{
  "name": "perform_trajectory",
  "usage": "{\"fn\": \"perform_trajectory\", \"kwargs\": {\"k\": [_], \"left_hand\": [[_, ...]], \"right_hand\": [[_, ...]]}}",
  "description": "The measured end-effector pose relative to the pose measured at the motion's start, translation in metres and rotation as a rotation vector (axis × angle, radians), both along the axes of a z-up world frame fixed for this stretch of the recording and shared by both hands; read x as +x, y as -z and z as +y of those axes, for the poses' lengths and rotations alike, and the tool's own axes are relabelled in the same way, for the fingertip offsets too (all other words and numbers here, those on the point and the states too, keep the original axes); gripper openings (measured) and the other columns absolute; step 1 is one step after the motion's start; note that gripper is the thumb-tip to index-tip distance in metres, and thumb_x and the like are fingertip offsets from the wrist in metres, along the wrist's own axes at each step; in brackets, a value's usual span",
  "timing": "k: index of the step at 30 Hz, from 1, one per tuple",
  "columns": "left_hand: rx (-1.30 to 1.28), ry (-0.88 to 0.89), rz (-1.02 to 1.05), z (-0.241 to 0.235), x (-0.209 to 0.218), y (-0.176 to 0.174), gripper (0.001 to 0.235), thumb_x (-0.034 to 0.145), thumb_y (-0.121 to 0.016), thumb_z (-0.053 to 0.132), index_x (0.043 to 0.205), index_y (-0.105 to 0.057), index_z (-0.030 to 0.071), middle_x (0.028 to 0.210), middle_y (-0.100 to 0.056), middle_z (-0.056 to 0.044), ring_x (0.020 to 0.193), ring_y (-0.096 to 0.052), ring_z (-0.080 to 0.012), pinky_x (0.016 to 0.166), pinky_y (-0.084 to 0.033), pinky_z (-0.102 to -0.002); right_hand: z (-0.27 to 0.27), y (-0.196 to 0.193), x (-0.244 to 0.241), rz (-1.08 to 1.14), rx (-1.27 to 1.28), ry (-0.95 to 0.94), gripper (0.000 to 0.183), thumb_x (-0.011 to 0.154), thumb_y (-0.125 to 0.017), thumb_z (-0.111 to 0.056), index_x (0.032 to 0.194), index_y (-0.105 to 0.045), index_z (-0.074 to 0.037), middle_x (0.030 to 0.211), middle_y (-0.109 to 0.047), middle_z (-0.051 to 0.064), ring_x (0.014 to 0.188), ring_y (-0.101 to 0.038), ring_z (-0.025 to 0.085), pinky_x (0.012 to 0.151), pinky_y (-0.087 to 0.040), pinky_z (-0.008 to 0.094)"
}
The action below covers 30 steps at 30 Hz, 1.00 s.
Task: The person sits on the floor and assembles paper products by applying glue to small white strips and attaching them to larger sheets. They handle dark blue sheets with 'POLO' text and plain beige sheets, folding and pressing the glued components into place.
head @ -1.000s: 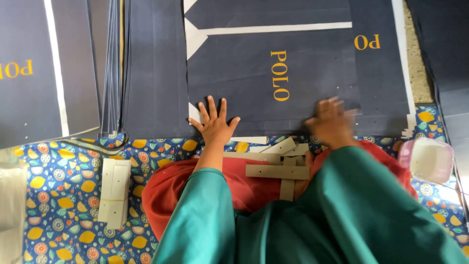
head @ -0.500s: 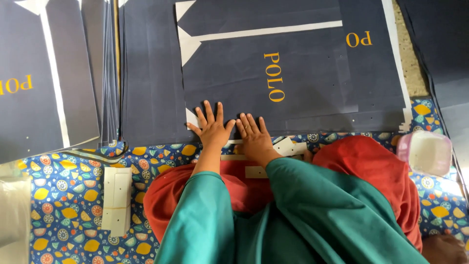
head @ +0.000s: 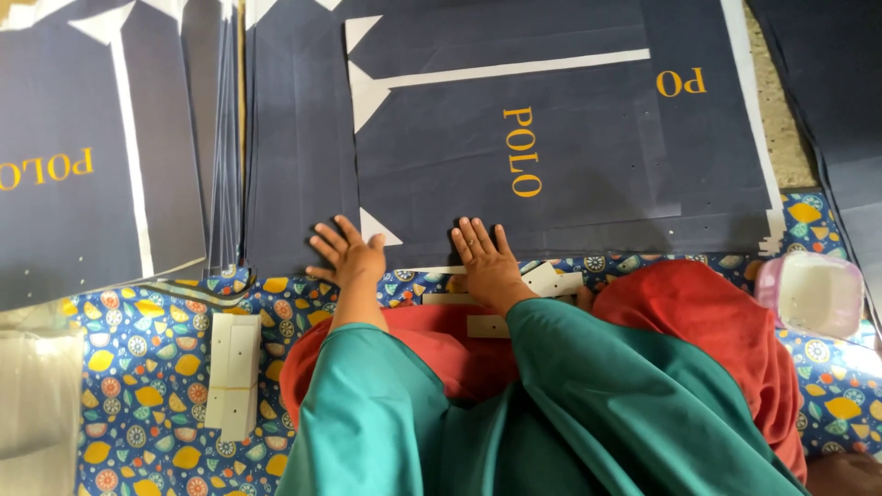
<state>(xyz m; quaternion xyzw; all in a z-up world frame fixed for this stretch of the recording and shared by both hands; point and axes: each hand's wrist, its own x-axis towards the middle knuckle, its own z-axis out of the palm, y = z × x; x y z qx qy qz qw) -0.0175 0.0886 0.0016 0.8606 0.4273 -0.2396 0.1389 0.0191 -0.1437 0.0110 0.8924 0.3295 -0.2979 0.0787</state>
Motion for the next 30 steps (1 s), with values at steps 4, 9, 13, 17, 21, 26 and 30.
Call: {"fn": "perform_trajectory", "kwargs": {"k": [4, 9, 13, 17, 21, 26, 30], "left_hand": [[0.006, -0.038, 0.044, 0.006, -0.003, 0.003, 0.082, 0.105, -0.025, 0.065, 0.165, 0.015, 0.025, 0.17, 0.025, -0.014, 0.155, 0.021, -0.0409, 0.107, 0.014, -0.087], [0.037, -0.064, 0.071, 0.028, -0.013, 0.005, 0.075, 0.107, -0.028, 0.058, 0.165, 0.012, 0.033, 0.171, 0.021, -0.012, 0.157, 0.018, -0.0399, 0.108, 0.008, -0.087], [0.073, -0.086, 0.063, 0.028, -0.013, 0.004, 0.072, 0.109, -0.028, 0.055, 0.166, 0.01, 0.034, 0.173, 0.015, -0.013, 0.158, 0.014, -0.0395, 0.109, 0.005, -0.087], [0.086, -0.091, 0.07, 0.009, -0.01, -0.022, 0.069, 0.111, -0.03, 0.047, 0.167, 0.006, 0.03, 0.173, 0.013, -0.014, 0.158, 0.012, -0.0396, 0.112, 0.002, -0.085], [0.435, 0.066, -0.24, -0.013, -0.004, -0.023, 0.066, 0.099, -0.057, 0.046, 0.156, -0.028, 0.027, 0.164, -0.022, -0.019, 0.151, -0.018, -0.0384, 0.108, -0.023, -0.072], [0.273, 0.712, -0.592, -0.065, 0.003, -0.03, 0.065, 0.101, -0.062, 0.036, 0.16, -0.037, 0.021, 0.165, -0.035, -0.018, 0.154, -0.028, -0.0395, 0.114, -0.025, -0.075], [0.014, 0.814, -0.325, -0.074, 0.002, -0.003, 0.065, 0.101, -0.054, 0.05, 0.161, -0.034, 0.033, 0.171, -0.029, -0.003, 0.158, -0.025, -0.0278, 0.122, -0.016, -0.069]], "right_hand": [[-0.003, 0.001, 0.001, -0.008, 0.016, -0.011, 0.093, 0.102, -0.034, -0.069, 0.168, 0.002, -0.016, 0.176, 0.009, 0.007, 0.161, 0.009, 0.027, 0.129, 0.005, 0.056], [-0.006, 0.0, 0.002, 0.004, 0.047, -0.004, 0.091, 0.102, -0.036, -0.068, 0.168, 0.0, -0.016, 0.176, 0.008, 0.006, 0.161, 0.008, 0.027, 0.129, 0.005, 0.055], [-0.005, 0.003, 0.003, 0.009, 0.049, 0.003, 0.091, 0.102, -0.035, -0.068, 0.169, 0.0, -0.017, 0.176, 0.009, 0.006, 0.161, 0.008, 0.026, 0.129, 0.005, 0.055], [-0.016, 0.064, 0.021, 0.026, 0.061, -0.033, 0.094, 0.101, -0.039, -0.07, 0.169, -0.003, -0.015, 0.176, 0.007, 0.007, 0.162, 0.006, 0.028, 0.13, 0.002, 0.056], [-0.062, 0.088, 0.058, -0.325, 0.84, 0.168, 0.051, 0.101, -0.057, -0.045, 0.139, -0.061, -0.012, 0.136, -0.062, 0.016, 0.132, -0.053, 0.041, 0.109, -0.042, 0.053], [-0.225, 0.178, 0.143, -0.551, 0.903, 0.786, 0.022, 0.103, -0.069, -0.032, 0.113, -0.081, -0.018, 0.105, -0.077, 0.01, 0.104, -0.072, 0.035, 0.085, -0.058, 0.046], [-0.295, 0.166, 0.167, -0.451, 0.493, 1.221, 0.047, 0.102, -0.067, -0.046, 0.139, -0.068, -0.017, 0.141, -0.058, 0.021, 0.132, -0.054, 0.041, 0.11, -0.043, 0.052]]}}
